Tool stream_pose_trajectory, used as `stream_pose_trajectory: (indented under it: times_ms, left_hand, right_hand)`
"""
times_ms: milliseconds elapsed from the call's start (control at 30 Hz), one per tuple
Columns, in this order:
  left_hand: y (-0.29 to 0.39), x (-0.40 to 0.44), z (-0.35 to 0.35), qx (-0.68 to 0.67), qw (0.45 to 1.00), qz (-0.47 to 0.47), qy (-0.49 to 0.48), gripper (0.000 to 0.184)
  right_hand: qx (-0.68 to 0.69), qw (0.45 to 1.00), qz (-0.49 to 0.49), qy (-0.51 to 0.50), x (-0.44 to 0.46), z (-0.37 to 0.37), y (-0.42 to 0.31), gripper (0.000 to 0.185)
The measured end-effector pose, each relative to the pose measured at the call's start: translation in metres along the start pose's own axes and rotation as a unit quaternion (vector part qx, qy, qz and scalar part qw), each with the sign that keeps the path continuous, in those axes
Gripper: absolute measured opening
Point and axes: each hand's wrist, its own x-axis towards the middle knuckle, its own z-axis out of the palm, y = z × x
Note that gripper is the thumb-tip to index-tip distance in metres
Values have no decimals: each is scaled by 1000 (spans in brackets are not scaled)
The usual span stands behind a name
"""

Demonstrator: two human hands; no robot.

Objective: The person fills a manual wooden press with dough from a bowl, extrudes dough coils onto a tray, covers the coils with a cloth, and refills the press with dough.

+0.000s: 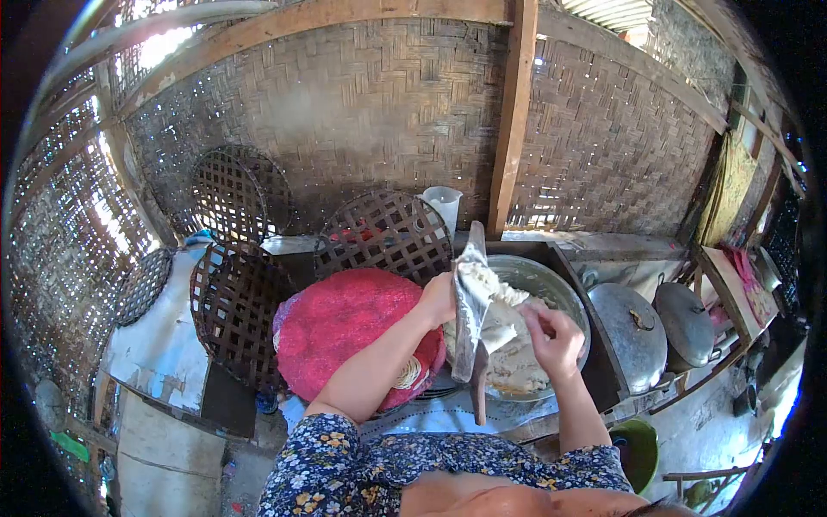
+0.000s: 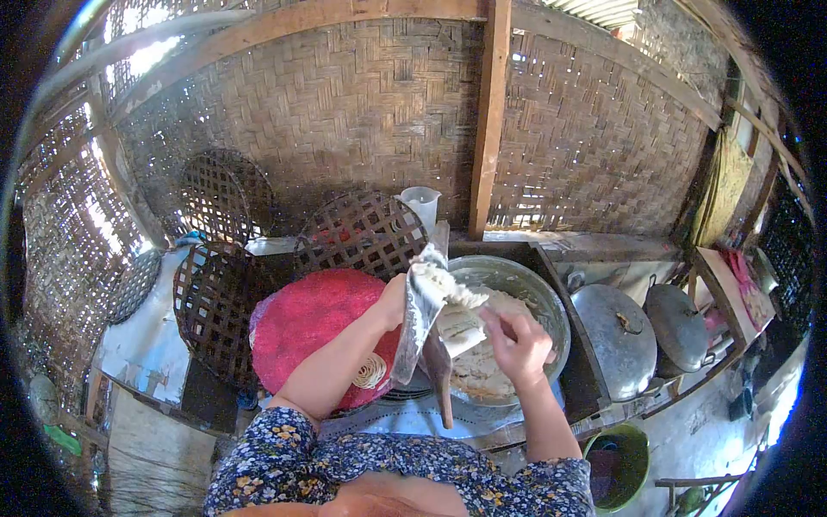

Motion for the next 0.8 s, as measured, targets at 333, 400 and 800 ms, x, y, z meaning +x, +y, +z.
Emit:
stream_pose_trajectory:
  times_ms: [333,400,800]
  left_hand:
    - [-56,20,5,-151,988,21,-23,35]
    - [-11,2,0,-16,988,152,-25,42]
    - [-7,-9,-65,-581,800,145,-37,28]
  right_hand:
    - [71,977,189,-65,5,-16,18,17]
    - [19,986,159,-44,11,-10,20,17]
    - [264,923,264,-94,0,-26,52,12]
